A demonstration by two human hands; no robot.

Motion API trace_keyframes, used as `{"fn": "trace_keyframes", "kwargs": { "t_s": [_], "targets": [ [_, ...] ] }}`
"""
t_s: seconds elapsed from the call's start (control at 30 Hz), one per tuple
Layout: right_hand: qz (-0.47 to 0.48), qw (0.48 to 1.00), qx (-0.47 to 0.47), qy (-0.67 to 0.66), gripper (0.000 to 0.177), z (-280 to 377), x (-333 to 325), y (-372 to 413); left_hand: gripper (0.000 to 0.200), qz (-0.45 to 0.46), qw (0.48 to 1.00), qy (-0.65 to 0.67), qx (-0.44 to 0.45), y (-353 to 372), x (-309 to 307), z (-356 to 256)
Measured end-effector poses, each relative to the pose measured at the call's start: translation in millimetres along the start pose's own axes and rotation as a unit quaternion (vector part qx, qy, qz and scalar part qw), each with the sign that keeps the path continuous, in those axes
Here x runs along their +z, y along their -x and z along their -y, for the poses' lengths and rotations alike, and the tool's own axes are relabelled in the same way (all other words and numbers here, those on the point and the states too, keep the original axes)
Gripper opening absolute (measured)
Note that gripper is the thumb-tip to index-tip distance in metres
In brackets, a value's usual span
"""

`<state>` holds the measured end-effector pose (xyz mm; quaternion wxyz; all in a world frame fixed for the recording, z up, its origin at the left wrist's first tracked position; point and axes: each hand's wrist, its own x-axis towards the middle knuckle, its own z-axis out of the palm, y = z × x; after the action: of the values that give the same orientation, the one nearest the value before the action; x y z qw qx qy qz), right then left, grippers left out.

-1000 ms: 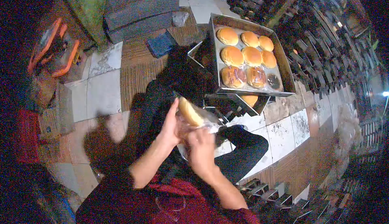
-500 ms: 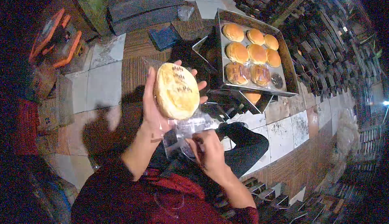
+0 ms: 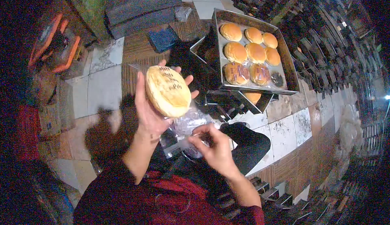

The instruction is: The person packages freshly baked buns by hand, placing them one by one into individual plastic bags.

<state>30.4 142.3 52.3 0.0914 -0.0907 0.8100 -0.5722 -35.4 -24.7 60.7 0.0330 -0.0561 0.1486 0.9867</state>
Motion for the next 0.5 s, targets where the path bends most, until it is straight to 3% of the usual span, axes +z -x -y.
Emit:
{"fn": "trace_keyframes", "kwargs": {
  "t_s": [0.03,0.1,0.13,0.17,0.2,0.23,0.27,0.3,0.37,0.4,0.43,0.47,0.5],
  "targets": [
    [-0.005,0.987,-0.124,0.105,0.025,5.4,1.6,-0.9,0.056,-0.014,1.0,0.01,-0.011,0.3,-1.0,-2.2],
    [-0.044,0.936,-0.214,0.278,0.02,-8.4,6.9,2.3,0.055,-0.036,0.999,0.005,-0.007,1.7,-3.7,-2.5],
    [-0.046,0.937,-0.21,0.276,0.02,1.2,7.0,3.4,0.053,-0.054,0.999,0.001,-0.006,2.4,-4.9,-0.9],
    [0.08,0.946,-0.08,0.303,0.014,19.5,5.9,2.0,0.052,-0.069,0.998,-0.002,-0.005,1.8,-5.6,0.5],
    [0.205,0.924,0.052,0.318,0.009,29.4,5.0,0.9,0.051,-0.083,0.996,-0.001,-0.029,1.5,-9.7,0.2],
    [0.368,0.905,-0.11,0.183,0.008,15.0,1.4,10.6,0.051,-0.084,0.996,-0.002,-0.029,-3.5,-15.1,-0.6],
    [0.579,0.811,-0.074,-0.042,0.011,27.6,0.8,16.1,0.051,-0.12,0.992,-0.026,0.021,-11.0,-21.6,-1.8],
    [0.74,0.672,-0.034,-0.008,0.017,44.0,8.0,16.3,0.051,-0.154,0.984,-0.049,0.073,-16.3,-27.3,-4.4],
    [0.68,0.691,-0.017,0.244,0.033,65.5,-20.3,12.7,0.055,-0.143,0.988,0.005,0.067,-17.2,-34.4,-18.6],
    [0.433,0.864,-0.107,0.233,0.048,51.7,-33.0,12.5,0.054,-0.096,0.995,0.026,0.015,-11.3,-37.9,-15.4],
    [0.141,0.951,-0.187,0.201,0.065,32.0,-39.9,9.7,0.053,-0.046,0.997,0.047,-0.037,-1.6,-41.2,-10.3],
    [0.041,0.976,-0.167,0.136,0.08,16.7,-40.2,-0.9,0.052,-0.049,0.991,-0.114,-0.051,17.3,-37.1,12.0],
    [-0.057,0.985,-0.146,0.068,0.096,3.1,-39.0,-11.5,0.049,-0.022,0.977,-0.092,-0.192,45.2,-31.8,28.9]
  ]
}}
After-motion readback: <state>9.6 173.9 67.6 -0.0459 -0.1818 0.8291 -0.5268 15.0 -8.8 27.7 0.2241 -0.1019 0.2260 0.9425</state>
